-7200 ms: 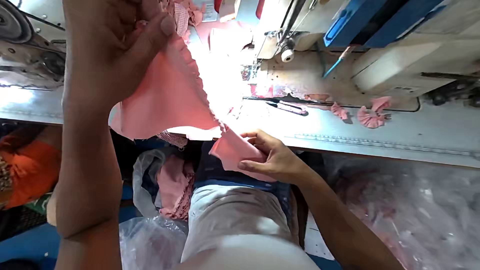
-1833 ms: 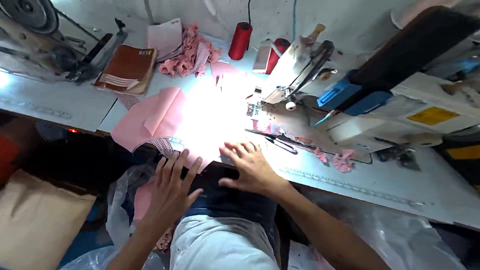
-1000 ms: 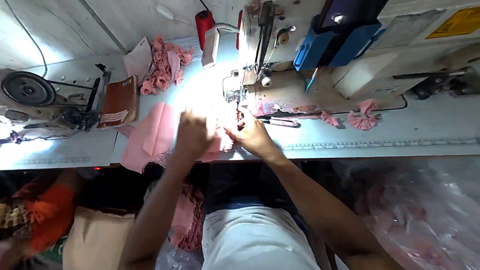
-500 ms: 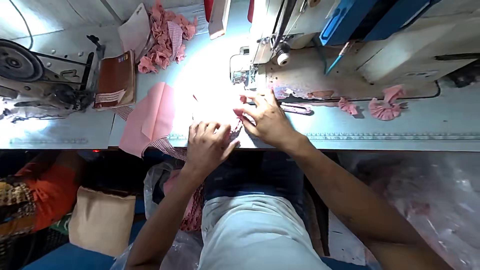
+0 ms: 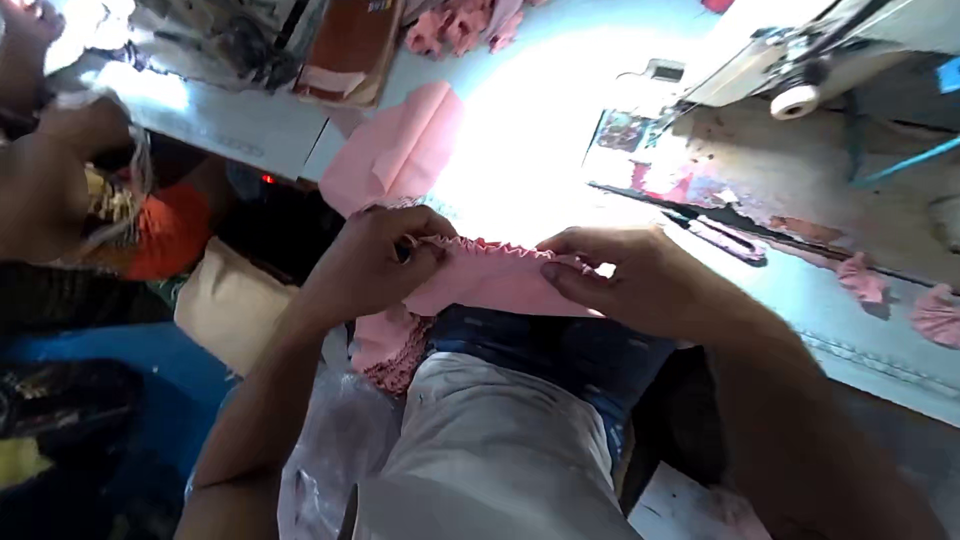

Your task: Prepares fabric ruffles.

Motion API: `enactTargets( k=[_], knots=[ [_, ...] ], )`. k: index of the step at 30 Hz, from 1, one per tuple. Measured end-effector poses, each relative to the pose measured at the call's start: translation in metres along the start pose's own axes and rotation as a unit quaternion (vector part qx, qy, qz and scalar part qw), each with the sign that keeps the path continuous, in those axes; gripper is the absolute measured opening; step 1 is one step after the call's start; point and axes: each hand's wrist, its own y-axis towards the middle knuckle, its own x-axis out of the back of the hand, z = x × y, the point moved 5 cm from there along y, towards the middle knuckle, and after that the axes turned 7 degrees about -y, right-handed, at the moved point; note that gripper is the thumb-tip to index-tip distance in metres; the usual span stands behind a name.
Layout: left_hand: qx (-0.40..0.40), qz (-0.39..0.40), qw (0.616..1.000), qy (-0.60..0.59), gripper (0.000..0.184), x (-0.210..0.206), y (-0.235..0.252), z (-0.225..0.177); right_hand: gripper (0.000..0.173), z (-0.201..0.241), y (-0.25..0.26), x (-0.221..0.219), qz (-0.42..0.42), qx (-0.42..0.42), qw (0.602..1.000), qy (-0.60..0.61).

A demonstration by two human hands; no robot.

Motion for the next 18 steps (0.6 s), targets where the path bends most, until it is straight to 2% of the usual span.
enactTargets(
  k=[2,4,7,9,11,13,16,18],
  knots=[
    [0.028,0.015,0.999,0.010,0.019,0.003,-0.008,0.002,0.018,0.010,0.006,0.004,0.038,0.017,0.999,0.000],
    [0.055,0.053,0.995,-0.061,0.019,0.004,-0.013,0.005,0.020,0.016,0.008,0.007,0.055,0.023,0.998,-0.038],
    [0.031,0.097,0.976,-0.191,0.008,0.008,-0.023,0.009,0.024,0.021,0.004,0.010,0.050,0.008,0.995,-0.090],
    [0.019,0.110,0.968,-0.224,0.012,0.008,-0.026,0.011,0.026,0.023,-0.001,0.011,0.040,0.017,0.993,-0.111],
    [0.031,0.101,0.981,-0.164,0.017,0.006,-0.025,0.011,0.026,0.026,-0.005,0.012,0.038,0.024,0.992,-0.118],
    [0.021,0.084,0.996,-0.017,0.020,-0.002,-0.024,0.006,0.025,0.028,-0.008,0.012,0.044,0.027,0.994,-0.101],
    [-0.015,0.124,0.984,0.126,0.023,-0.029,-0.023,-0.003,0.024,0.032,-0.010,0.011,0.058,0.030,0.993,-0.103],
    [-0.011,0.163,0.971,0.176,0.015,-0.049,-0.027,-0.003,0.023,0.032,-0.013,0.008,0.070,0.032,0.991,-0.111]
  ],
)
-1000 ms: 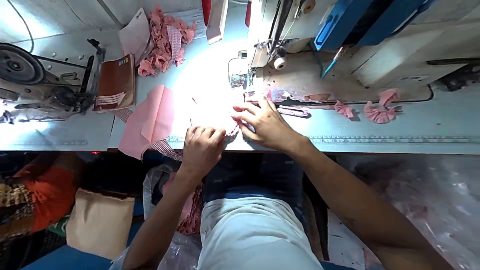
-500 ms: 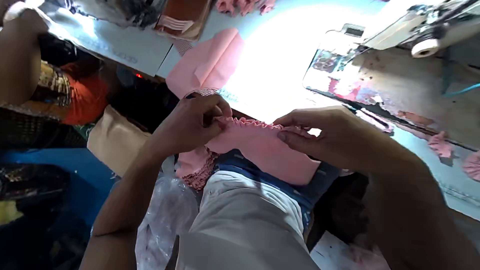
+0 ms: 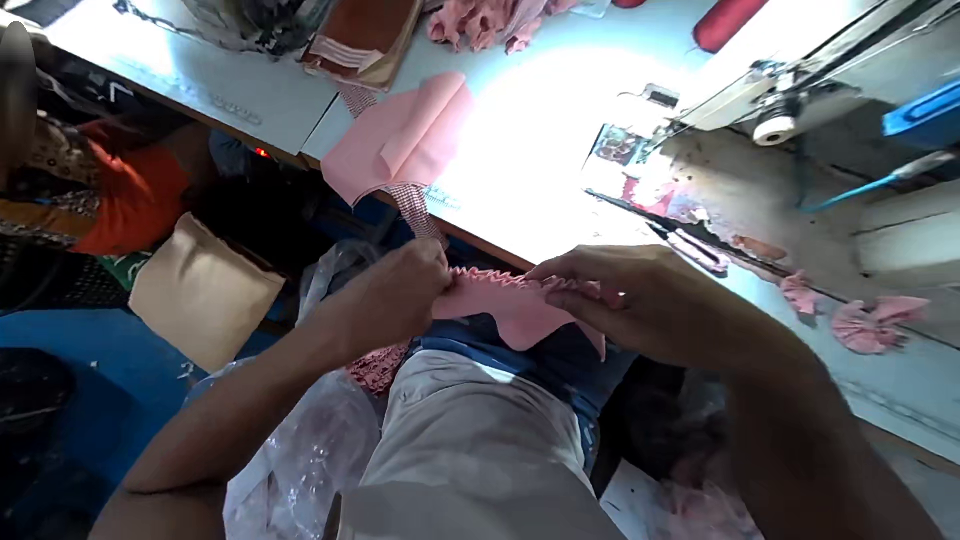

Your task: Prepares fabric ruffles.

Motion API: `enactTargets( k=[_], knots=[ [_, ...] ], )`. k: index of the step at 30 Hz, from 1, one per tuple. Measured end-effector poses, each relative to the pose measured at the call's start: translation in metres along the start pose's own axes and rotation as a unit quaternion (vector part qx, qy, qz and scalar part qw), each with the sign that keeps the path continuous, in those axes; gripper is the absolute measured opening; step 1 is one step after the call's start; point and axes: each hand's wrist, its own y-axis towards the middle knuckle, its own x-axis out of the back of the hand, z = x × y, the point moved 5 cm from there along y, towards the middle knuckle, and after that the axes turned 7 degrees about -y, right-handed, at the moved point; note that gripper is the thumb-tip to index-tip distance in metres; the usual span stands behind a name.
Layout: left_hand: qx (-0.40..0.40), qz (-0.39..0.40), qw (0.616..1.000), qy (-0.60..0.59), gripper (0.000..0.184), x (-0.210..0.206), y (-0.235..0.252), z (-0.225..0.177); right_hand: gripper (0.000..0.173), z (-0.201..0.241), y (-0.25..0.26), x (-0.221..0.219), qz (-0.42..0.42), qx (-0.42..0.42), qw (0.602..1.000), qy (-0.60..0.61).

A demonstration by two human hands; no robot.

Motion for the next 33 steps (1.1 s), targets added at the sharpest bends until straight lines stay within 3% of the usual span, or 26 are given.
enactTargets(
  k=[2,3,7,9,12,14,15,16,18,20,22,26,28,30,33],
  knots=[
    [0.017,0.043,0.999,0.019,0.007,-0.013,-0.003,0.001,0.022,0.002,-0.001,-0.007,0.021,0.002,1.000,0.009],
    [0.009,0.052,0.999,0.007,0.013,-0.014,-0.006,0.004,0.022,0.004,0.000,-0.009,0.029,0.004,0.999,0.021],
    [-0.115,0.038,0.974,-0.190,0.028,-0.012,-0.004,0.023,0.022,-0.001,-0.005,-0.006,0.041,-0.021,0.997,0.062],
    [-0.143,0.058,0.932,-0.329,0.032,-0.018,-0.006,0.035,0.022,-0.001,-0.007,-0.004,0.052,-0.029,0.995,0.079],
    [-0.119,0.114,0.844,-0.510,0.027,-0.036,-0.013,0.038,0.021,0.002,-0.007,-0.006,0.065,-0.027,0.993,0.095],
    [-0.137,0.150,0.799,-0.566,0.028,-0.043,-0.015,0.035,0.020,0.001,-0.008,-0.008,0.069,-0.025,0.992,0.100],
    [-0.157,0.157,0.794,-0.566,0.023,-0.043,-0.014,0.033,0.020,0.000,-0.009,-0.009,0.072,-0.025,0.992,0.104],
    [-0.174,0.151,0.801,-0.552,0.021,-0.040,-0.014,0.033,0.019,0.000,-0.010,-0.011,0.075,-0.024,0.991,0.107],
    [-0.194,0.098,0.854,-0.473,0.019,-0.028,-0.016,0.034,0.019,0.000,-0.011,-0.015,0.085,-0.022,0.990,0.110],
    [-0.196,0.004,0.923,-0.331,0.019,-0.012,-0.021,0.030,0.019,0.001,-0.010,-0.019,0.096,-0.026,0.990,0.100],
    [-0.171,-0.064,0.963,-0.200,0.021,0.000,-0.029,0.020,0.020,0.004,-0.006,-0.023,0.112,-0.035,0.990,0.078],
    [-0.114,-0.137,0.974,-0.136,0.020,0.007,-0.044,0.023,0.021,0.006,0.005,-0.033,0.117,-0.046,0.991,0.054],
    [-0.068,-0.147,0.979,-0.127,0.029,0.007,-0.054,0.033,0.022,0.006,0.013,-0.041,0.116,-0.038,0.989,0.083],
    [-0.022,-0.118,0.986,-0.118,0.035,-0.001,-0.068,0.044,0.020,0.007,0.025,-0.056,0.107,-0.018,0.988,0.109],
    [0.046,-0.058,0.993,-0.088,0.021,-0.015,-0.092,0.061,0.018,0.013,0.055,-0.097,0.113,0.015,0.990,0.078]
  ],
)
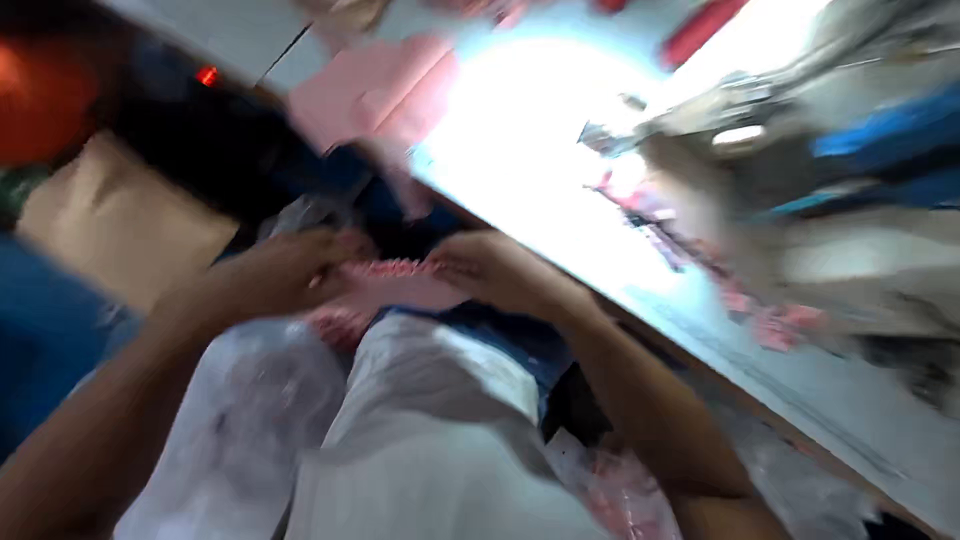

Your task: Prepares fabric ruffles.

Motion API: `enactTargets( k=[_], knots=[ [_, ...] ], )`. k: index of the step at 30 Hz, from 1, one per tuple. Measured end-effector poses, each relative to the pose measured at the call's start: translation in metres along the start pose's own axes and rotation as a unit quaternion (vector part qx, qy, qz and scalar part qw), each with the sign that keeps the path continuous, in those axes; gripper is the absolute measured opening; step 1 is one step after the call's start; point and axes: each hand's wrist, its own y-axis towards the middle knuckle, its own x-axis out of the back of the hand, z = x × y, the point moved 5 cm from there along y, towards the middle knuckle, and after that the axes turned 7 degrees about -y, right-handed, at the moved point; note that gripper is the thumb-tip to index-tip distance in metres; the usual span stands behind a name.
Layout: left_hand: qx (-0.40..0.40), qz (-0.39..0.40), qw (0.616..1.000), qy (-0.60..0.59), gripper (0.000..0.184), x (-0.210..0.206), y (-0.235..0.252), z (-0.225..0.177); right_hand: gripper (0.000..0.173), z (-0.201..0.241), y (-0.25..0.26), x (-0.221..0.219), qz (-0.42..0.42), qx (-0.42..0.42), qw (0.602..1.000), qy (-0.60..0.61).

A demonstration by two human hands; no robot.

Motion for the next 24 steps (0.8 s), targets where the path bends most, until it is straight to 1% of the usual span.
enactTargets(
  k=[1,2,4,6,7,9,10,11,12,14,15,17,19,20,22,23,24],
  knots=[
    [0.041,0.002,0.999,0.021,0.016,0.000,-0.010,0.008,0.019,0.001,0.020,-0.014,-0.001,0.014,1.000,-0.024],
    [0.080,-0.013,0.996,0.048,0.017,0.002,-0.023,0.018,0.021,0.004,0.042,-0.028,-0.008,0.030,0.998,-0.052],
    [0.133,-0.074,0.984,0.094,0.022,0.009,-0.049,0.034,0.025,0.017,0.080,-0.051,-0.038,0.062,0.993,-0.096],
    [0.173,-0.128,0.968,0.132,0.027,0.011,-0.077,0.044,0.026,0.034,0.104,-0.073,-0.101,0.104,0.982,-0.120],
    [0.202,-0.137,0.960,0.140,0.030,0.006,-0.089,0.048,0.026,0.040,0.112,-0.086,-0.124,0.120,0.977,-0.126],
    [0.249,-0.130,0.951,0.132,0.034,-0.021,-0.108,0.058,0.025,0.041,0.117,-0.121,-0.121,0.129,0.976,-0.130],
    [0.265,-0.109,0.950,0.120,0.041,-0.042,-0.113,0.067,0.024,0.036,0.118,-0.142,-0.095,0.121,0.980,-0.128],
    [0.285,-0.065,0.951,0.103,0.051,-0.068,-0.114,0.076,0.024,0.027,0.115,-0.166,-0.047,0.108,0.986,-0.121],
    [0.306,-0.005,0.948,0.084,0.058,-0.096,-0.113,0.085,0.025,0.015,0.111,-0.191,0.021,0.092,0.989,-0.114],
    [0.329,0.137,0.934,0.040,0.062,-0.149,-0.107,0.098,0.033,-0.010,0.100,-0.234,0.149,0.059,0.983,-0.088],
    [0.327,0.192,0.925,0.024,0.062,-0.166,-0.104,0.099,0.035,-0.014,0.096,-0.242,0.182,0.053,0.979,-0.082],
    [0.324,0.221,0.920,0.008,0.055,-0.170,-0.098,0.098,0.032,-0.014,0.094,-0.240,0.196,0.057,0.974,-0.096],
    [0.326,0.223,0.918,0.033,0.046,-0.165,-0.095,0.100,0.031,-0.013,0.087,-0.238,0.167,0.048,0.981,-0.087],
    [0.331,0.221,0.916,0.044,0.046,-0.161,-0.092,0.102,0.030,-0.012,0.085,-0.232,0.152,0.038,0.985,-0.072],
    [0.344,0.265,0.900,0.044,0.057,-0.145,-0.080,0.098,0.035,-0.006,0.083,-0.208,0.157,0.015,0.987,-0.032],
    [0.342,0.275,0.898,0.030,0.060,-0.132,-0.072,0.090,0.037,-0.001,0.078,-0.190,0.148,0.009,0.989,-0.009],
    [0.323,0.258,0.911,0.015,0.059,-0.117,-0.060,0.082,0.037,0.004,0.070,-0.169,0.121,0.009,0.992,0.017]
  ],
)
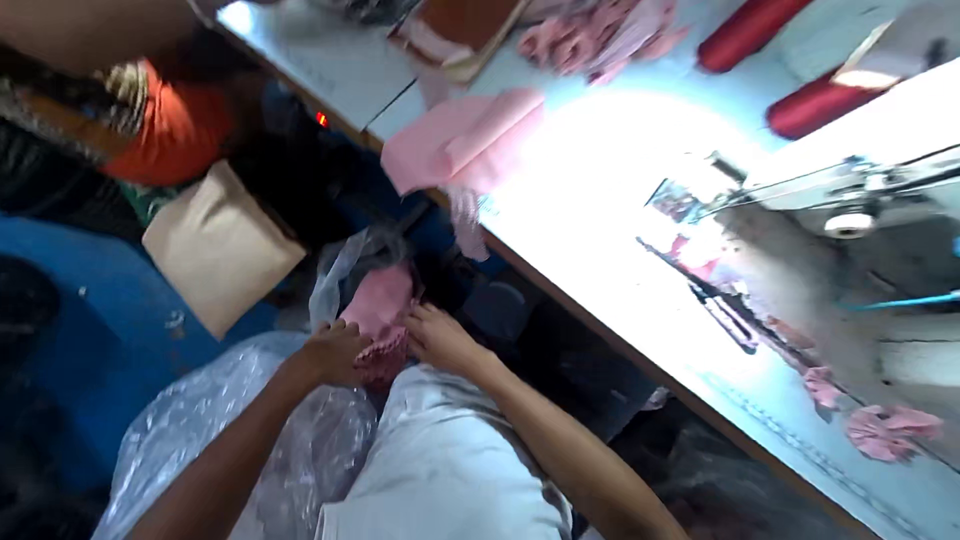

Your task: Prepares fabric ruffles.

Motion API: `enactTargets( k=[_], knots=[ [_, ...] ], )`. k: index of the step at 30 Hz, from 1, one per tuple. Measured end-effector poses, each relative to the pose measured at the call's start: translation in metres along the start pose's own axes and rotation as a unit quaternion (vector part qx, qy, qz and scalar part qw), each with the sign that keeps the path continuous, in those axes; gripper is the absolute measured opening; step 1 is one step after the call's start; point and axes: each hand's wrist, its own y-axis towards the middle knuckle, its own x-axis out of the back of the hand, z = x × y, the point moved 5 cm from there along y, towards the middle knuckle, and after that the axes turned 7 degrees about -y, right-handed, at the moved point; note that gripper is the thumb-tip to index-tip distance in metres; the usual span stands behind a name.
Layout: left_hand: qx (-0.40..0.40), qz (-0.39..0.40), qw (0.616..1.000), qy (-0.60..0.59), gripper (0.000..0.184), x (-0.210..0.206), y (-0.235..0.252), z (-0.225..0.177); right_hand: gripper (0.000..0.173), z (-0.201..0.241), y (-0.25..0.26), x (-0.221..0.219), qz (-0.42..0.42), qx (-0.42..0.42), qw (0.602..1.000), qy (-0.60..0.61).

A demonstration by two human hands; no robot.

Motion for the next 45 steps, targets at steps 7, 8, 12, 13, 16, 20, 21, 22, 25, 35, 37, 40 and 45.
enactTargets(
  k=[7,8,12,13,16,20,21,22,25,35,37,40,45],
  knots=[
    [-0.213,-0.439,0.870,-0.067,0.031,0.162,-0.013,-0.089,0.027,-0.016,-0.159,0.144,-0.366,-0.101,0.924,-0.051],
    [-0.198,-0.485,0.848,-0.078,0.034,0.184,-0.009,-0.097,0.027,-0.030,-0.180,0.160,-0.400,-0.148,0.898,-0.107],
    [-0.054,-0.529,0.842,-0.087,0.077,0.244,0.038,-0.111,0.038,-0.097,-0.244,0.182,-0.384,-0.363,0.814,-0.240],
    [-0.021,-0.515,0.854,-0.072,0.083,0.251,0.050,-0.112,0.038,-0.108,-0.256,0.180,-0.375,-0.398,0.802,-0.240],
    [-0.034,-0.519,0.854,-0.027,0.061,0.261,0.066,-0.121,0.038,-0.120,-0.278,0.166,-0.393,-0.425,0.780,-0.236],
    [-0.238,-0.488,0.836,-0.076,0.029,0.255,0.070,-0.135,0.039,-0.117,-0.291,0.149,-0.470,-0.416,0.746,-0.224],
    [-0.285,-0.464,0.831,-0.111,0.033,0.254,0.069,-0.137,0.038,-0.117,-0.291,0.148,-0.479,-0.419,0.739,-0.220],
    [-0.313,-0.459,0.820,-0.140,0.040,0.253,0.068,-0.138,0.037,-0.117,-0.291,0.148,-0.485,-0.422,0.734,-0.217],
    [-0.240,-0.510,0.809,-0.166,0.066,0.255,0.063,-0.135,0.037,-0.118,-0.292,0.149,-0.493,-0.433,0.725,-0.207],
    [-0.174,-0.493,0.852,-0.026,0.036,0.256,0.091,-0.144,0.036,-0.121,-0.293,0.146,-0.503,-0.439,0.721,-0.187],
    [-0.184,-0.482,0.853,-0.079,0.031,0.260,0.093,-0.143,0.036,-0.121,-0.294,0.145,-0.501,-0.443,0.721,-0.180],
    [-0.192,-0.454,0.849,-0.190,0.029,0.265,0.090,-0.138,0.036,-0.121,-0.295,0.145,-0.502,-0.442,0.721,-0.181],
    [-0.205,-0.430,0.827,-0.299,0.020,0.264,0.090,-0.133,0.036,-0.121,-0.295,0.145,-0.511,-0.441,0.719,-0.163]
  ],
)
